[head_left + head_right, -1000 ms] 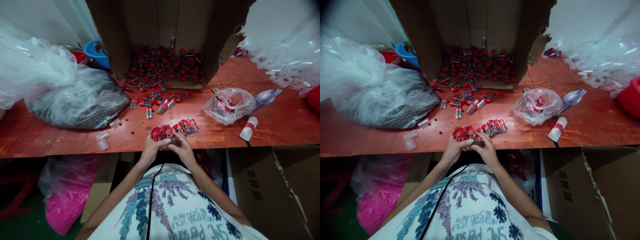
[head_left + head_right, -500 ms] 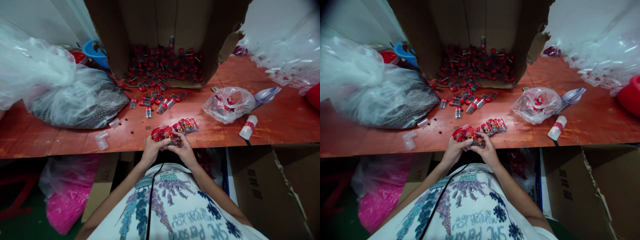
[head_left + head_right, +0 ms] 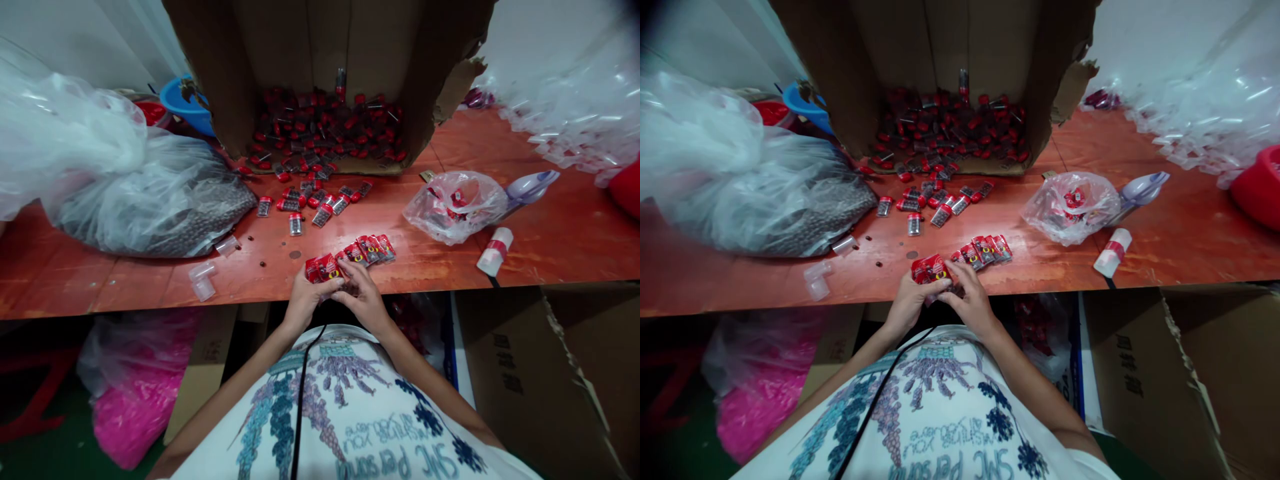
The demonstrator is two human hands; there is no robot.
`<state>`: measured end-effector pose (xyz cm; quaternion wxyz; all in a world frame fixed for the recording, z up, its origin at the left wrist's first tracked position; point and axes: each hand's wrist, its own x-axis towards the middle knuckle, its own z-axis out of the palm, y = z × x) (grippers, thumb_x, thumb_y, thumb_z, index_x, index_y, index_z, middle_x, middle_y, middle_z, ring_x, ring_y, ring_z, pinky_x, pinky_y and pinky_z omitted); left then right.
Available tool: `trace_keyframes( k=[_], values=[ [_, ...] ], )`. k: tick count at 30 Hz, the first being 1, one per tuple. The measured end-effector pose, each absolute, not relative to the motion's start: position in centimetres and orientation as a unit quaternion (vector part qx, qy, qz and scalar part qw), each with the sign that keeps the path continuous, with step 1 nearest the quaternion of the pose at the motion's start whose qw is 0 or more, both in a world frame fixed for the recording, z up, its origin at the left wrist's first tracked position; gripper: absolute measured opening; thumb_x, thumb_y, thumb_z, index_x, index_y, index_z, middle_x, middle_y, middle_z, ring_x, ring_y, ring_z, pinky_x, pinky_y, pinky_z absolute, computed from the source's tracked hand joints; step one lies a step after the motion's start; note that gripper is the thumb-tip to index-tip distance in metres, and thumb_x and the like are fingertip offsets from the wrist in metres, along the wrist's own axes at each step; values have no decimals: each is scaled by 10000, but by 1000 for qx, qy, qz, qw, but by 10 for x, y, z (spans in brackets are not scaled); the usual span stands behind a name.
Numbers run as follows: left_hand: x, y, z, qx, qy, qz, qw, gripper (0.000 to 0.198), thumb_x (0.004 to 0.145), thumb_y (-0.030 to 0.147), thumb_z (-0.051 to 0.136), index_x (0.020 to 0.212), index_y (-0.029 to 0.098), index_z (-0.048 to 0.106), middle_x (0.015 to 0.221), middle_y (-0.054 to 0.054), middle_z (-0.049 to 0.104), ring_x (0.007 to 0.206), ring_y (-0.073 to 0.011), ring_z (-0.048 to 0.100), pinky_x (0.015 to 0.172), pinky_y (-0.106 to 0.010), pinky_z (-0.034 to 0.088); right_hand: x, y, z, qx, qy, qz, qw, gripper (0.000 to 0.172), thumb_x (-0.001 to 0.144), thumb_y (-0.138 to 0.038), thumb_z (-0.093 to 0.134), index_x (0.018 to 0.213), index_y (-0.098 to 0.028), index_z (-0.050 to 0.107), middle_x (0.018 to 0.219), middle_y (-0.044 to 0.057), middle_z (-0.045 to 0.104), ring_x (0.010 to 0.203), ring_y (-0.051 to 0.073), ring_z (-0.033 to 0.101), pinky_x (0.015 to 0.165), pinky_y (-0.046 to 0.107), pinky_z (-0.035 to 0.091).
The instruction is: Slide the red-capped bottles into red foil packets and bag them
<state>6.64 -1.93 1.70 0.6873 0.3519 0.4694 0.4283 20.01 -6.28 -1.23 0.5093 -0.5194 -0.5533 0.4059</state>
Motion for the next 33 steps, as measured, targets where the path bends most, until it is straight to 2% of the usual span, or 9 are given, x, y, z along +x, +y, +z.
trace_keyframes(
  k=[4, 8, 10, 14, 17, 22, 26, 29, 33],
  values=[
    [64, -20, 9, 354, 466, 418, 694, 457, 501, 194, 829, 920, 133, 657, 797, -35, 701, 687, -160, 629, 677, -281, 498, 201, -62, -17, -512, -552, 420, 507, 557, 777, -239, 676, 1302, -326, 511, 1299, 37, 508, 1214, 204, 472, 1043, 357, 364],
    [63, -21, 2, 337, 454, 413, 714, 385, 526, 209, 822, 875, 131, 677, 781, -40, 703, 676, -162, 632, 672, -277, 500, 200, -63, -23, -519, -524, 443, 510, 561, 755, -268, 698, 1288, -311, 529, 1280, 40, 526, 1138, 205, 519, 986, 353, 418],
    [63, -22, 1, 323, 451, 411, 724, 357, 533, 201, 822, 853, 128, 682, 775, -46, 706, 670, -164, 636, 672, -277, 503, 200, -63, -26, -523, -505, 455, 514, 541, 744, -279, 705, 1263, -299, 554, 1244, 44, 536, 1035, 189, 560, 914, 331, 469],
    [62, -22, 2, 301, 435, 406, 745, 354, 567, 176, 809, 896, 130, 685, 837, -61, 718, 730, -178, 656, 734, -304, 516, 200, -61, -28, -515, -429, 517, 532, 498, 732, -320, 698, 1217, -298, 583, 1210, 45, 515, 735, 115, 574, 643, 261, 545],
    [59, -20, 5, 300, 428, 400, 753, 365, 570, 169, 811, 912, 130, 689, 848, -63, 720, 738, -180, 660, 747, -311, 520, 201, -59, -26, -493, -393, 551, 547, 455, 732, -342, 690, 1178, -301, 608, 1205, 36, 488, 710, 103, 573, 582, 248, 551],
    [56, -17, 7, 280, 453, 412, 739, 300, 584, 236, 809, 842, 125, 704, 792, -61, 719, 682, -187, 661, 705, -320, 533, 203, -61, -26, -487, -407, 551, 542, 436, 752, -357, 679, 1181, -316, 612, 1225, 39, 453, 885, 155, 587, 641, 257, 559],
    [55, -14, 7, 264, 480, 434, 715, 271, 567, 236, 818, 779, 118, 696, 719, -47, 705, 627, -171, 648, 664, -299, 532, 204, -63, -29, -482, -493, 495, 530, 485, 765, -295, 692, 1234, -337, 577, 1255, 37, 478, 1178, 208, 486, 940, 337, 476],
    [56, -15, 7, 266, 488, 438, 707, 289, 564, 231, 818, 798, 116, 695, 739, -48, 708, 635, -166, 650, 657, -292, 534, 203, -65, -30, -483, -538, 450, 525, 506, 789, -274, 676, 1271, -353, 541, 1280, 30, 509, 1220, 199, 467, 1054, 375, 369],
    [59, -20, 7, 273, 484, 448, 700, 289, 582, 233, 807, 818, 114, 691, 770, -52, 714, 673, -172, 661, 683, -298, 539, 201, -67, -32, -496, -565, 404, 521, 495, 810, -269, 654, 1281, -356, 530, 1286, 28, 544, 1207, 198, 494, 1056, 382, 365]
  ],
)
